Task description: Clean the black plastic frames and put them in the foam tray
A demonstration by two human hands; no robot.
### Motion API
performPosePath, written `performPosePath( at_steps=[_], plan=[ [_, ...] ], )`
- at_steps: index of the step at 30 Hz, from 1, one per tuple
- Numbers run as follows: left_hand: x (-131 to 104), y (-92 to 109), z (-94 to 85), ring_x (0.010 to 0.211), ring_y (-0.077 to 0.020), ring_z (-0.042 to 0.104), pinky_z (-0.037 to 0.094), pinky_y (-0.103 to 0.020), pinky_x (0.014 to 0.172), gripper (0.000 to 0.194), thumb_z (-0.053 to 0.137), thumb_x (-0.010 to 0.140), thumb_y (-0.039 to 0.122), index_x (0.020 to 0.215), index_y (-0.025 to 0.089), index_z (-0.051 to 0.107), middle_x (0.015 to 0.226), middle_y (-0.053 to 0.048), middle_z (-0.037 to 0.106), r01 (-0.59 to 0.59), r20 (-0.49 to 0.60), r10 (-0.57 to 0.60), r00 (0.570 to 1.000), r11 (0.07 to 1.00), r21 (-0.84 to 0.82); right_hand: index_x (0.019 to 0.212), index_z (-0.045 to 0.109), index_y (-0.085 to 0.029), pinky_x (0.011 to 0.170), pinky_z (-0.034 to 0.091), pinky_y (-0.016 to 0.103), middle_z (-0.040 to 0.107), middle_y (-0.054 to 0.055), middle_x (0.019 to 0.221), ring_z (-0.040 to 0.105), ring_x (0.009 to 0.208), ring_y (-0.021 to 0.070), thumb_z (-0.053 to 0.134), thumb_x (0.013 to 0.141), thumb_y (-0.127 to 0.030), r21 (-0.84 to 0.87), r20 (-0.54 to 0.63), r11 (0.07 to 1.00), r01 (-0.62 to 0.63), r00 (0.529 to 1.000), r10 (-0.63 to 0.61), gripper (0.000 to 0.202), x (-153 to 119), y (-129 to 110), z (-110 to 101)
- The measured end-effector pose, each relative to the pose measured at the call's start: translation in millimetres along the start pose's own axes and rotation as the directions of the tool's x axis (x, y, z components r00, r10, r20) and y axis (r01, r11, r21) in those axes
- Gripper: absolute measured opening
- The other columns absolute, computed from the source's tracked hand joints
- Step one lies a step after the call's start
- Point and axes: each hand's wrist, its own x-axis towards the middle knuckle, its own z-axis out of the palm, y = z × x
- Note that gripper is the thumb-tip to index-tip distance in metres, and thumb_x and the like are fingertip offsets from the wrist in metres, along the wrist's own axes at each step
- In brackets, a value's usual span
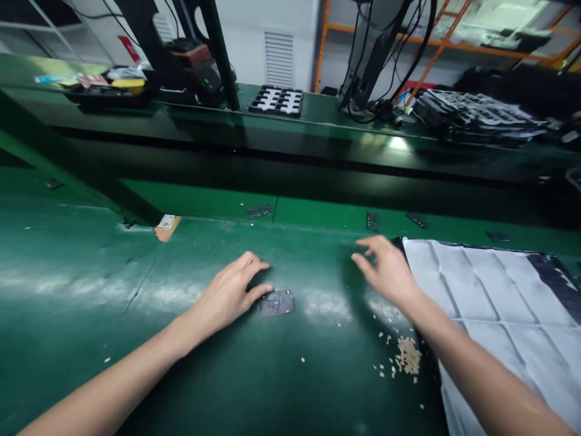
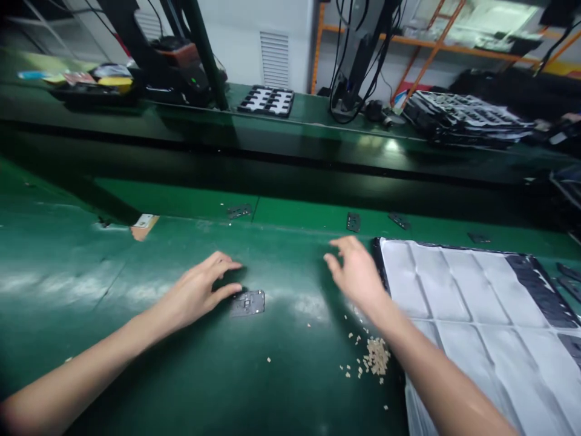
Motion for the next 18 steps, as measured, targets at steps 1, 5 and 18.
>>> performPosePath(
  at_steps=[1, 5, 18],
  plan=[
    [18, -5, -3.6, 0.105, -0.0261, 0.068, 0.057, -0.041, 0.095, 0.035, 0.061, 0.105, 0.040, 0.130, 0.017, 0.064, 0.119, -0.009, 0.065, 0.011, -0.043, -0.010, 0.999, 1.000, 0.023, 0.128, 0.068, -0.009, 0.097, 0.056, 0.046, 0.068, 0.020, 0.124, 0.071, 0.102, 0.0300, 0.063, 0.100, -0.029, -0.046, -0.041, 0.997, -0.068, 0.997, 0.066, 0.035, 21, 15, -4],
    [101, -31, -15.5, 0.128, -0.0321, 0.058, 0.047, -0.045, 0.112, 0.042, 0.066, 0.102, 0.030, 0.136, 0.008, 0.061, 0.132, -0.018, 0.062, 0.158, -0.208, -0.126, 0.970, 0.977, 0.144, 0.128, 0.065, 0.005, 0.094, 0.051, 0.060, 0.062, 0.038, 0.124, 0.065, 0.115, 0.0500, 0.068, 0.096, -0.042, -0.168, -0.108, 0.934, -0.314, 0.948, 0.299, 0.057, 91, 59, -3],
    [169, -57, -31.5, 0.114, -0.0310, 0.066, 0.050, -0.038, 0.096, 0.024, 0.072, 0.093, 0.027, 0.114, 0.016, 0.066, 0.121, -0.015, 0.070, 0.191, -0.085, -0.176, 0.981, 0.954, 0.232, 0.116, 0.071, -0.015, 0.093, 0.057, 0.043, 0.072, 0.014, 0.115, 0.071, 0.102, 0.0246, 0.067, 0.103, -0.032, -0.177, -0.015, 0.932, -0.317, 0.947, 0.320, 0.022, 117, 86, -11]
  ],
)
